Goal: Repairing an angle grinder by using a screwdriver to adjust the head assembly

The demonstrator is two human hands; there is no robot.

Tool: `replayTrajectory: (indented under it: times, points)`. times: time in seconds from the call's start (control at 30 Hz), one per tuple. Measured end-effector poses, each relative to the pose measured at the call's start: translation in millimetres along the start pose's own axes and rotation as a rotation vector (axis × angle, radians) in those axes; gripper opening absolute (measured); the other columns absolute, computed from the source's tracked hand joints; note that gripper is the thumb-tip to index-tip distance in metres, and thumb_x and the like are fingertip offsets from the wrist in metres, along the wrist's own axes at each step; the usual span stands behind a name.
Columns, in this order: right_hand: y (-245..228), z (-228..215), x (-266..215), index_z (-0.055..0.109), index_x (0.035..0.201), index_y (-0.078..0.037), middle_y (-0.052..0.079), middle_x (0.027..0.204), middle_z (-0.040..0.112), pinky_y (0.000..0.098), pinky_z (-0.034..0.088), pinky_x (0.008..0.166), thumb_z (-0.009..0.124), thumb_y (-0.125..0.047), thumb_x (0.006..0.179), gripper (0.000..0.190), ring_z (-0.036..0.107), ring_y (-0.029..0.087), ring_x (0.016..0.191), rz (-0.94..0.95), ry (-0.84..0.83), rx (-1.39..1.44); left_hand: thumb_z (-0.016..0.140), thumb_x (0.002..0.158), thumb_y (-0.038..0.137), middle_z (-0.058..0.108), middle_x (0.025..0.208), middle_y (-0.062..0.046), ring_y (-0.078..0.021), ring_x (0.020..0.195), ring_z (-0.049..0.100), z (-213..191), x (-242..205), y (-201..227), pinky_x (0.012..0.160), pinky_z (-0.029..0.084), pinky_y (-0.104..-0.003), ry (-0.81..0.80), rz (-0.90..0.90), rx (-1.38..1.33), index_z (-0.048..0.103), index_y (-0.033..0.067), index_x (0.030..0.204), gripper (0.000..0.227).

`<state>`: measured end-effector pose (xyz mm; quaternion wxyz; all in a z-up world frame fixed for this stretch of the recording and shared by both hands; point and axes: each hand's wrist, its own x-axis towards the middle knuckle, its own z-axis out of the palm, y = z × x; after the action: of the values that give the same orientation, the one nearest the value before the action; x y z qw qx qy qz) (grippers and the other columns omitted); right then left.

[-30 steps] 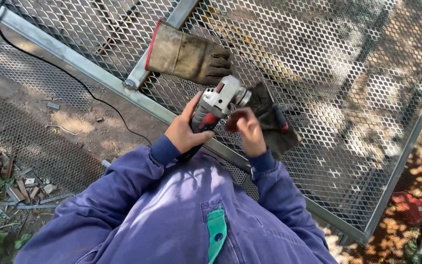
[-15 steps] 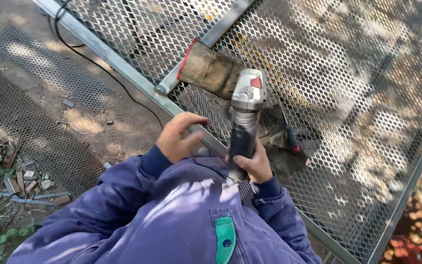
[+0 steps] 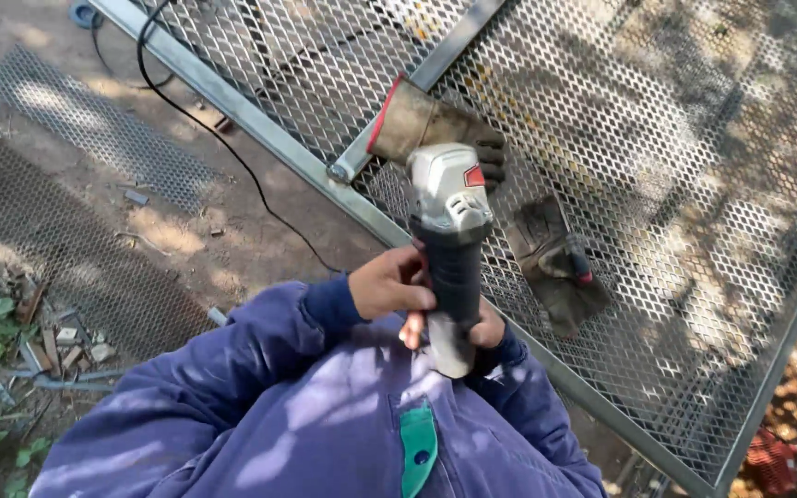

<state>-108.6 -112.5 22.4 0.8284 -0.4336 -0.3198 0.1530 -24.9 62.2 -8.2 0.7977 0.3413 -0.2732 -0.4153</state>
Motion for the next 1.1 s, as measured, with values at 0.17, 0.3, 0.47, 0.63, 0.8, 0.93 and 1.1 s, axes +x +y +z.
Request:
replayTrajectory:
  times: [0.17,0.3,0.47,0.63,0.8,0.93,1.1]
  points:
    - [-36,22,5,0.061,0.129,-0.003,0.011,0.099,0.067,0.0379,0.055,0.075,0.09,-0.006,0.047,0.088,0.065,0.026,0.088,0.348,0.788,-0.533,0.098,0.059,0.05,0.073,0.085,-0.009,-0.0363,0.088,0.073,32,10,90,0.074,0.06,-0.046,0.366,0.262,0.891,0.067,0.0115,0.098,0.063]
    - [-33,43,37,0.057,0.125,-0.005,0.027,0.111,0.07,0.0576,0.045,0.091,0.103,-0.035,0.049,0.093,0.066,0.049,0.105,0.503,0.882,-0.981,0.097,0.058,0.051,0.056,0.083,-0.021,-0.0492,0.085,0.06,45,7,124,0.075,0.053,-0.059,0.338,0.298,1.267,0.06,-0.0036,0.096,0.076]
    - [-15,34,6,0.064,0.112,0.011,0.031,0.096,0.071,0.0399,0.059,0.079,0.099,-0.017,0.064,0.065,0.071,0.032,0.087,0.04,0.513,-0.16,0.08,0.086,0.023,0.075,0.089,-0.013,-0.0384,0.084,0.075,28,8,180,0.071,0.057,-0.052,0.084,0.24,1.128,0.06,0.0069,0.124,0.046]
    - [-55,39,30,0.067,0.094,0.014,0.03,0.075,0.07,0.0374,0.059,0.06,0.09,-0.025,0.065,0.053,0.072,0.032,0.065,0.112,0.512,-0.192,0.072,0.083,0.026,0.058,0.087,-0.004,-0.0276,0.068,0.067,61,43,202,0.059,0.056,-0.042,0.205,0.633,1.903,0.055,0.0115,0.133,0.055]
    - [-39,10,-19,0.045,0.138,0.009,0.041,0.087,0.067,0.0409,0.061,0.057,0.088,-0.025,0.073,0.085,0.076,0.043,0.073,0.033,0.5,-0.033,0.067,0.096,0.054,0.05,0.083,-0.001,-0.0245,0.069,0.065,61,77,182,0.053,0.054,-0.039,0.074,0.771,1.817,0.059,0.0109,0.125,0.052]
    - [-51,16,-39,0.048,0.134,0.011,0.037,0.09,0.068,0.0426,0.062,0.059,0.087,-0.026,0.075,0.08,0.076,0.04,0.073,0.013,0.541,-0.05,0.062,0.099,0.055,0.058,0.083,-0.001,-0.0266,0.068,0.067,61,103,125,0.057,0.057,-0.038,0.119,0.633,1.558,0.055,0.0147,0.127,0.05]
    - [-46,3,-66,0.054,0.127,0.013,0.034,0.087,0.072,0.0433,0.062,0.055,0.089,-0.026,0.074,0.074,0.076,0.037,0.07,0.026,0.641,-0.178,0.061,0.104,0.031,0.062,0.055,-0.008,-0.0178,0.037,0.056,64,123,99,0.033,0.041,-0.026,0.185,-0.039,0.509,0.051,0.0063,0.109,0.028]
